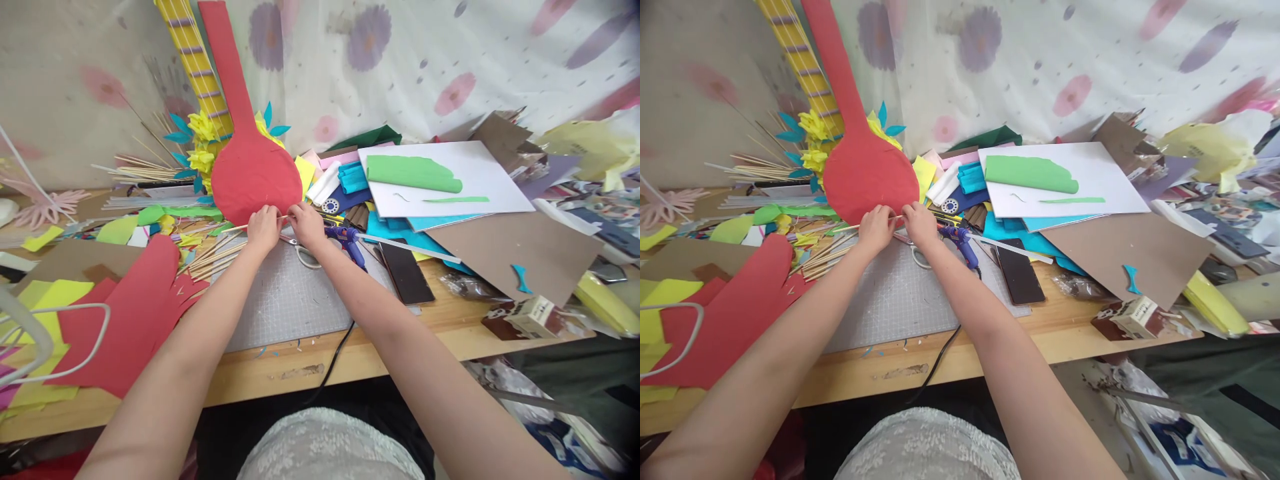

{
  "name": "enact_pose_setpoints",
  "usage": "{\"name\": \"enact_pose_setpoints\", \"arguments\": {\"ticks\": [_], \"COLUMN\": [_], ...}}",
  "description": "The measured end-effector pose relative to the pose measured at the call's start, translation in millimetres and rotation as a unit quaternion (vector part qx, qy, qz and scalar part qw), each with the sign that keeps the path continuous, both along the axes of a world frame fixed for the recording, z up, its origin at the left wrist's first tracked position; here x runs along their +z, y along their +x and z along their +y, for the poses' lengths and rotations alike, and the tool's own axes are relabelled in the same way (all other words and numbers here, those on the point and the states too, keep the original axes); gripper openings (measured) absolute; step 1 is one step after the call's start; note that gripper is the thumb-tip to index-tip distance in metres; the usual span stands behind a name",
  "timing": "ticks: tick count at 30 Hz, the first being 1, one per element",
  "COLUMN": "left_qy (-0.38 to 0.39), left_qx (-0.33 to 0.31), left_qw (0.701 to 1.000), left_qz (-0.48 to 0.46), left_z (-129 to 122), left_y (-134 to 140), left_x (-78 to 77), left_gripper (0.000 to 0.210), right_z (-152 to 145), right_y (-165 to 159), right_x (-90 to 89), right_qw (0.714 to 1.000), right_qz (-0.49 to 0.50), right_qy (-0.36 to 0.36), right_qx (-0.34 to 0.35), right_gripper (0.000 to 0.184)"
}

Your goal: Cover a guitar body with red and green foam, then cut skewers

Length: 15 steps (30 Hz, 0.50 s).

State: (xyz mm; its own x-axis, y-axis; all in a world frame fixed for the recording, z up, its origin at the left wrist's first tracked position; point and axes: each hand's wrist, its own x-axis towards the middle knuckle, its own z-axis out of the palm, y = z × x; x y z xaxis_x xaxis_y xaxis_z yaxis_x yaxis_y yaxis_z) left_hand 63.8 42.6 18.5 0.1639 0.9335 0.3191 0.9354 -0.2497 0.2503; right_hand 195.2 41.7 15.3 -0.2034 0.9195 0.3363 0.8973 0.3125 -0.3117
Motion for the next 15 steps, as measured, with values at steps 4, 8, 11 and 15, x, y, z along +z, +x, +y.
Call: {"name": "enact_pose_setpoints", "arguments": {"ticks": [4,8,11,15], "left_qy": [-0.081,-0.229,-0.317,-0.346], "left_qx": [0.069,0.107,0.108,0.090], "left_qw": [0.987,0.920,0.846,0.784], "left_qz": [-0.122,-0.300,-0.415,-0.507], "left_z": [-21,-37,-45,-52], "left_y": [-22,-40,-44,-42], "left_x": [6.2,9.8,8.8,8.0], "left_gripper": [0.011,0.019,0.022,0.018], "right_z": [-35,-71,-81,-77], "right_y": [7,24,29,25], "right_x": [-0.8,-9.8,-17.2,-17.0], "right_qw": [1.000,0.992,0.989,0.984], "right_qz": [-0.006,-0.090,-0.116,-0.127], "right_qy": [0.020,-0.082,-0.093,-0.115], "right_qx": [0.013,-0.012,-0.028,-0.057], "right_gripper": [0.032,0.026,0.025,0.029]}}
